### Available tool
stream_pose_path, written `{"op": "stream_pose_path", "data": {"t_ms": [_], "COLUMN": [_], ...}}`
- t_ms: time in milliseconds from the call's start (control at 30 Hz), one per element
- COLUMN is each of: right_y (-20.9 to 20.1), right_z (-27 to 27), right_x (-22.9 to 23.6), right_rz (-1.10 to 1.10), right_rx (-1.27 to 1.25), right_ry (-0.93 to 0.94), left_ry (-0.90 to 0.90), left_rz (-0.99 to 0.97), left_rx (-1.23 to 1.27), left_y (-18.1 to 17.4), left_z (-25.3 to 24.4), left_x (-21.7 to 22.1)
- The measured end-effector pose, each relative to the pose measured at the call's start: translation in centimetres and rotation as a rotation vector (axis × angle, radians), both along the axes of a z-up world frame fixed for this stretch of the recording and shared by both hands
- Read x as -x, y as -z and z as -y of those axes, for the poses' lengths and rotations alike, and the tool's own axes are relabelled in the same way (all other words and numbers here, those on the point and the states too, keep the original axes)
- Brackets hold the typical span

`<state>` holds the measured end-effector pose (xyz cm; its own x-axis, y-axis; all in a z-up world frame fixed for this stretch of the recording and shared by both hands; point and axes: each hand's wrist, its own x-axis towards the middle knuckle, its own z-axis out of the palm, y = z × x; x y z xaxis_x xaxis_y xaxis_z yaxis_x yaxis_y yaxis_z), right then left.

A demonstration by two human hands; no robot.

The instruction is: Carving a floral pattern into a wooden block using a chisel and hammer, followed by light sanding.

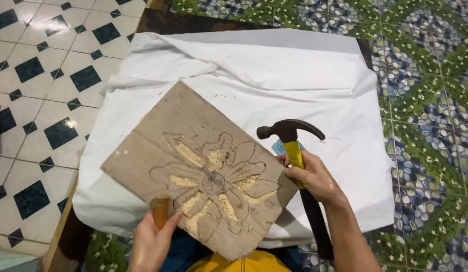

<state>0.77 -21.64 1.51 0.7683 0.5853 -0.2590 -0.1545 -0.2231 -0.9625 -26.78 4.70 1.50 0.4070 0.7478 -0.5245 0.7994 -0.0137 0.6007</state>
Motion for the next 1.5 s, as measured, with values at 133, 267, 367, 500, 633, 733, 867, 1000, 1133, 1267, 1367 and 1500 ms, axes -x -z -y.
{"op": "stream_pose_path", "data": {"t_ms": [133, 267, 367, 500, 633, 733, 867, 1000, 1133, 1267, 1367, 1500], "right_y": [1.7, 4.3, 5.5, 6.6, 5.5, 3.6, 3.3, 4.2, 9.9, 6.5, 2.9, 7.0], "right_z": [0.6, 1.1, 0.7, 0.4, 0.1, -0.1, -1.0, -3.8, -6.4, -7.8, -7.0, -2.0], "right_x": [0.8, 1.3, 1.6, 1.4, 1.5, 0.3, -4.5, -8.4, -11.6, -11.1, -15.5, -28.2], "right_rz": [0.049, 0.028, 0.004, 0.066, 0.197, 0.387, 0.670, 1.292, 1.344, 1.114, 0.718, 0.594], "right_rx": [0.047, 0.045, 0.083, 0.229, 0.398, 0.495, 0.757, 0.810, 0.827, 0.801, 0.702, 0.998], "right_ry": [0.061, 0.137, 0.202, 0.171, 0.088, 0.066, 0.094, 0.162, 0.106, -0.041, 0.142, 0.508], "left_ry": [0.018, 0.084, 0.148, 0.216, 0.209, 0.268, 0.133, 0.134, 0.078, 0.040, 0.021, 0.009], "left_rz": [0.053, 0.082, 0.058, -0.012, -0.037, -0.232, -0.264, -0.370, -0.237, -0.314, -0.330, -0.343], "left_rx": [0.100, 0.044, 0.005, -0.055, 0.052, 0.154, -0.123, -0.641, -0.714, -0.723, -0.781, -0.892], "left_y": [-1.9, 0.5, 1.1, 2.4, 0.2, -2.6, -4.0, 0.1, 4.7, 9.5, 11.6, 13.4], "left_z": [0.4, -0.6, -1.1, -1.7, -1.7, -2.6, -6.8, -13.8, -18.4, -22.1, -23.5, -24.9], "left_x": [-2.9, -4.0, -4.5, -5.2, -5.9, -6.3, -6.4, -6.0, -5.4, -5.5, -5.6, -5.8]}}
